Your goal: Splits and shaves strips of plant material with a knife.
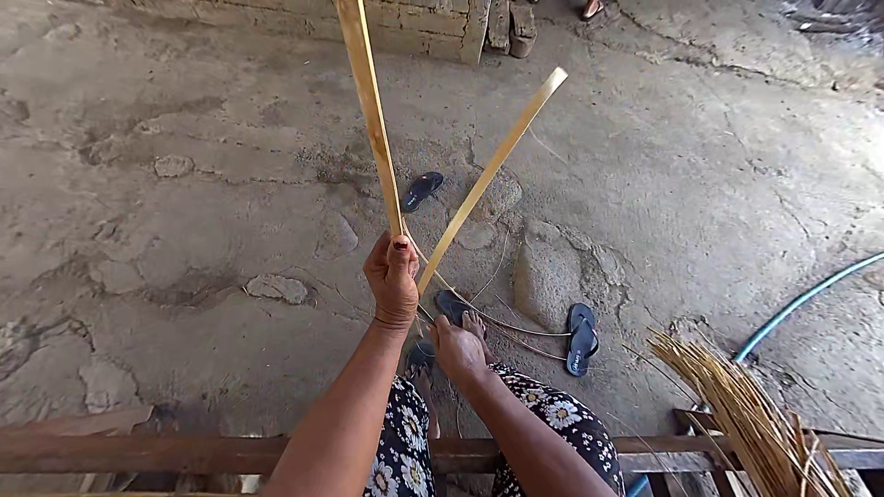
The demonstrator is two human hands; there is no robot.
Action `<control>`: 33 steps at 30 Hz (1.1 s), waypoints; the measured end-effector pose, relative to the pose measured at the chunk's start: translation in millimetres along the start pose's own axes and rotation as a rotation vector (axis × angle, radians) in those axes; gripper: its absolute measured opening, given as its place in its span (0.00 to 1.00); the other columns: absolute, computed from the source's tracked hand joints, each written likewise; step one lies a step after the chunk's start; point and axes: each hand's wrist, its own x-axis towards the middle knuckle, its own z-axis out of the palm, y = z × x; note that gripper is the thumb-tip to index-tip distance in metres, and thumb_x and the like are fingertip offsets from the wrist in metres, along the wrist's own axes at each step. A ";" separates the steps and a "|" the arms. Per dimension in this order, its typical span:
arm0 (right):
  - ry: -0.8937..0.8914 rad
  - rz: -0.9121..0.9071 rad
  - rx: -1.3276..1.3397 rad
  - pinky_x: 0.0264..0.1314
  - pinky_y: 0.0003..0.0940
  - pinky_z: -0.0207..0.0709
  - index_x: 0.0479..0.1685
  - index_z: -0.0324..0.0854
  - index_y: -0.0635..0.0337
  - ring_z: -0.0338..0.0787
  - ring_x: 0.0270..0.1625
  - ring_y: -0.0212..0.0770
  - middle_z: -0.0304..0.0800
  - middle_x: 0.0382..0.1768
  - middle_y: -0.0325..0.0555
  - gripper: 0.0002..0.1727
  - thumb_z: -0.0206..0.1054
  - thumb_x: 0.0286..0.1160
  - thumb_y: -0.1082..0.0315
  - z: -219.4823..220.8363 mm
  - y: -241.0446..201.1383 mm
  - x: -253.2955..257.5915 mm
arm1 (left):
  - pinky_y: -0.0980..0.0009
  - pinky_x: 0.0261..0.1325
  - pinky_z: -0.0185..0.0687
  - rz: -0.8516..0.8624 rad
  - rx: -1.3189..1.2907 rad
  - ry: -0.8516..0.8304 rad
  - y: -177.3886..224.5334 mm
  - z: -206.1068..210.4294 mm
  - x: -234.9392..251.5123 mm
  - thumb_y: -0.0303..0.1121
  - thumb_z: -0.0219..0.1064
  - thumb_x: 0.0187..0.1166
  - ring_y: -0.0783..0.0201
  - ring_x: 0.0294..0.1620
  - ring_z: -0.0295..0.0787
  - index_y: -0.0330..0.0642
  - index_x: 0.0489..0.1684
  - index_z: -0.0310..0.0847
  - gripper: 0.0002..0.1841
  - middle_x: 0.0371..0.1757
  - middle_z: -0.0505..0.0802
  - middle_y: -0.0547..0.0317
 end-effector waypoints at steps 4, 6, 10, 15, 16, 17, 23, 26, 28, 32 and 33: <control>0.026 0.014 0.041 0.59 0.60 0.83 0.72 0.76 0.61 0.94 0.56 0.62 0.93 0.50 0.62 0.25 0.45 0.95 0.52 26.4 12.5 24.8 | 0.84 0.18 0.62 -0.002 -0.020 -0.012 -0.7 6.5 -6.5 0.54 0.62 0.86 0.82 0.14 0.63 0.60 0.23 0.76 0.18 0.18 0.73 0.80; -0.081 0.052 0.047 0.66 0.59 0.81 0.76 0.73 0.60 0.92 0.63 0.61 0.92 0.56 0.62 0.26 0.45 0.95 0.52 32.4 23.8 40.8 | 0.84 0.19 0.62 -0.011 -0.021 -0.023 -0.7 9.2 -6.2 0.55 0.62 0.85 0.82 0.14 0.63 0.61 0.23 0.76 0.18 0.17 0.73 0.80; -0.160 0.028 0.117 0.68 0.57 0.79 0.71 0.76 0.61 0.90 0.64 0.58 0.90 0.55 0.61 0.25 0.47 0.95 0.51 12.0 14.4 39.7 | 0.84 0.19 0.62 -0.007 -0.021 0.007 -1.6 5.0 -0.9 0.53 0.62 0.86 0.82 0.14 0.63 0.60 0.23 0.76 0.18 0.17 0.72 0.80; 0.344 -0.150 0.195 0.40 0.59 0.85 0.57 0.84 0.68 0.95 0.35 0.62 0.91 0.29 0.60 0.23 0.54 0.90 0.56 16.2 2.7 21.0 | 0.84 0.19 0.64 0.004 -0.044 0.009 -1.5 8.3 -3.7 0.51 0.62 0.87 0.82 0.15 0.64 0.60 0.23 0.76 0.17 0.18 0.74 0.80; 0.201 -0.088 0.142 0.50 0.61 0.85 0.66 0.81 0.65 0.95 0.45 0.63 0.93 0.38 0.62 0.24 0.51 0.93 0.55 25.5 12.0 28.7 | 0.84 0.19 0.63 0.005 -0.041 0.001 -0.9 9.0 -5.1 0.51 0.62 0.87 0.82 0.15 0.64 0.60 0.24 0.76 0.17 0.18 0.73 0.79; 0.004 -0.019 0.074 0.61 0.61 0.83 0.75 0.75 0.61 0.93 0.56 0.63 0.93 0.49 0.62 0.25 0.46 0.95 0.53 30.1 21.0 40.0 | 0.84 0.19 0.63 0.006 -0.030 -0.006 -0.6 9.9 -5.4 0.52 0.62 0.86 0.82 0.15 0.64 0.60 0.25 0.77 0.17 0.18 0.73 0.79; -0.110 -0.047 0.137 0.64 0.60 0.80 0.68 0.77 0.63 0.91 0.59 0.61 0.91 0.51 0.61 0.23 0.49 0.94 0.53 -9.6 0.5 30.8 | 0.83 0.19 0.63 0.002 -0.016 0.005 0.1 1.7 -2.8 0.53 0.61 0.86 0.81 0.14 0.63 0.60 0.23 0.77 0.18 0.17 0.72 0.79; 0.306 -0.170 0.211 0.40 0.59 0.85 0.57 0.84 0.68 0.95 0.36 0.61 0.92 0.30 0.60 0.23 0.55 0.90 0.55 12.2 -2.9 15.0 | 0.83 0.19 0.64 0.000 -0.024 -0.008 1.9 2.7 -10.1 0.55 0.61 0.86 0.81 0.15 0.64 0.61 0.24 0.77 0.18 0.18 0.73 0.80; -0.010 -0.041 0.081 0.59 0.65 0.83 0.73 0.77 0.61 0.93 0.55 0.64 0.93 0.50 0.64 0.24 0.47 0.94 0.55 34.3 18.8 31.8 | 0.83 0.19 0.63 -0.011 0.016 -0.029 3.1 7.0 -16.3 0.58 0.61 0.85 0.81 0.15 0.64 0.61 0.24 0.76 0.19 0.17 0.73 0.80; -0.279 0.007 0.059 0.70 0.63 0.77 0.72 0.77 0.63 0.87 0.68 0.63 0.88 0.62 0.65 0.25 0.52 0.93 0.53 23.3 24.3 49.5 | 0.83 0.21 0.65 -0.051 0.063 -0.071 8.2 -4.2 -18.5 0.60 0.61 0.83 0.84 0.16 0.66 0.63 0.22 0.76 0.20 0.17 0.73 0.83; -0.232 0.019 0.152 0.68 0.64 0.79 0.70 0.79 0.64 0.89 0.65 0.62 0.89 0.59 0.65 0.26 0.55 0.91 0.51 14.9 18.7 38.9 | 0.83 0.22 0.66 -0.087 0.078 -0.119 12.3 -10.6 -22.9 0.61 0.59 0.83 0.83 0.17 0.67 0.63 0.23 0.76 0.20 0.18 0.73 0.83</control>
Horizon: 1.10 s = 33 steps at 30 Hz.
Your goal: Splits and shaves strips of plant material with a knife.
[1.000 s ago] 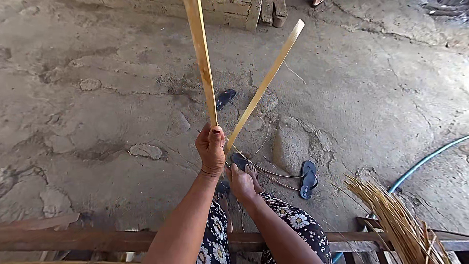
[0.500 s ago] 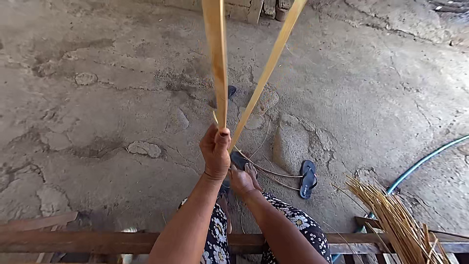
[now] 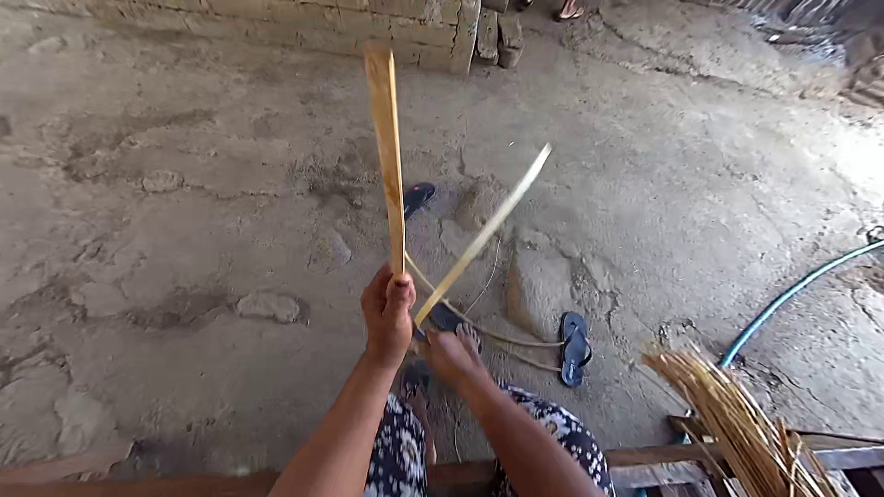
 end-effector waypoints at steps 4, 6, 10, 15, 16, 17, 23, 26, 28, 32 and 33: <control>0.267 -0.001 0.499 0.50 0.53 0.86 0.60 0.83 0.67 0.92 0.41 0.52 0.91 0.42 0.59 0.20 0.64 0.85 0.58 -26.4 -31.8 -43.5 | 0.87 0.25 0.69 -0.021 0.006 -0.276 32.5 25.7 -2.2 0.64 0.61 0.80 0.87 0.21 0.72 0.63 0.29 0.82 0.20 0.22 0.80 0.84; 0.346 -0.083 0.738 0.38 0.47 0.84 0.57 0.84 0.68 0.88 0.31 0.46 0.89 0.35 0.54 0.16 0.65 0.83 0.64 -35.3 -48.6 -71.4 | 0.90 0.30 0.75 0.039 0.134 -0.410 61.2 38.2 1.7 0.61 0.67 0.76 0.90 0.26 0.76 0.56 0.42 0.84 0.19 0.28 0.84 0.82; 0.353 -0.340 1.202 0.18 0.29 0.78 0.35 0.78 0.63 0.79 0.12 0.31 0.80 0.12 0.39 0.09 0.64 0.82 0.68 -60.9 -78.9 -149.1 | 0.79 0.25 0.79 0.142 0.630 -0.377 98.9 24.9 4.6 0.51 0.71 0.76 0.80 0.21 0.80 0.44 0.39 0.88 0.18 0.24 0.88 0.69; 0.149 -0.564 1.475 0.17 0.24 0.76 0.42 0.85 0.64 0.78 0.12 0.27 0.81 0.12 0.36 0.08 0.62 0.84 0.70 -69.0 -93.8 -227.7 | 0.89 0.20 0.63 -0.072 0.255 -0.418 200.2 19.5 -9.0 0.45 0.61 0.88 0.90 0.18 0.66 0.57 0.35 0.86 0.11 0.22 0.81 0.85; 0.134 -0.606 1.496 0.16 0.23 0.76 0.43 0.85 0.65 0.78 0.12 0.27 0.81 0.13 0.36 0.09 0.61 0.84 0.71 -68.0 -93.7 -238.5 | 0.89 0.19 0.61 -0.100 0.158 -0.418 217.0 19.5 -11.5 0.48 0.61 0.87 0.90 0.16 0.64 0.61 0.36 0.87 0.12 0.21 0.80 0.86; 0.144 -0.652 1.517 0.16 0.23 0.77 0.42 0.85 0.66 0.78 0.12 0.27 0.82 0.13 0.38 0.08 0.61 0.84 0.71 -66.5 -93.2 -248.3 | 0.88 0.18 0.61 -0.087 0.084 -0.419 231.2 18.6 -12.9 0.51 0.61 0.86 0.89 0.16 0.64 0.63 0.36 0.88 0.12 0.20 0.79 0.85; 0.299 -0.747 1.526 0.16 0.25 0.80 0.39 0.87 0.64 0.82 0.13 0.29 0.87 0.17 0.43 0.10 0.63 0.83 0.68 -47.5 -88.9 -303.3 | 0.83 0.14 0.63 0.156 -0.157 -0.184 294.3 7.7 -23.9 0.58 0.59 0.84 0.81 0.09 0.62 0.57 0.24 0.83 0.21 0.11 0.69 0.80; 0.318 -0.792 1.540 0.15 0.26 0.80 0.38 0.89 0.61 0.81 0.12 0.29 0.83 0.12 0.40 0.11 0.67 0.81 0.63 -33.2 -83.3 -307.6 | 0.82 0.13 0.64 0.172 -0.167 -0.096 307.3 1.4 -38.2 0.52 0.50 0.92 0.78 0.08 0.62 0.53 0.23 0.79 0.25 0.09 0.67 0.76; 0.391 -0.788 1.541 0.14 0.27 0.79 0.37 0.86 0.58 0.79 0.10 0.29 0.81 0.10 0.38 0.09 0.66 0.81 0.63 -32.8 -69.6 -310.1 | 0.82 0.12 0.63 0.195 -0.150 -0.054 320.2 -16.3 -39.7 0.51 0.40 0.95 0.77 0.07 0.60 0.53 0.24 0.76 0.27 0.10 0.66 0.75; 0.544 -0.701 1.500 0.12 0.26 0.78 0.34 0.84 0.55 0.79 0.09 0.29 0.82 0.10 0.38 0.13 0.56 0.85 0.66 -30.0 -25.6 -317.2 | 0.81 0.08 0.60 0.287 -0.193 0.107 353.9 -75.5 -41.5 0.57 0.25 0.93 0.75 0.03 0.58 0.52 0.25 0.71 0.33 0.07 0.63 0.71; 0.553 -0.678 1.488 0.13 0.26 0.79 0.33 0.84 0.56 0.79 0.09 0.29 0.82 0.10 0.38 0.14 0.54 0.86 0.67 -25.4 -18.1 -317.0 | 0.80 0.07 0.61 0.294 -0.204 0.110 355.5 -83.8 -43.3 0.58 0.24 0.93 0.74 0.03 0.58 0.51 0.25 0.70 0.34 0.07 0.63 0.71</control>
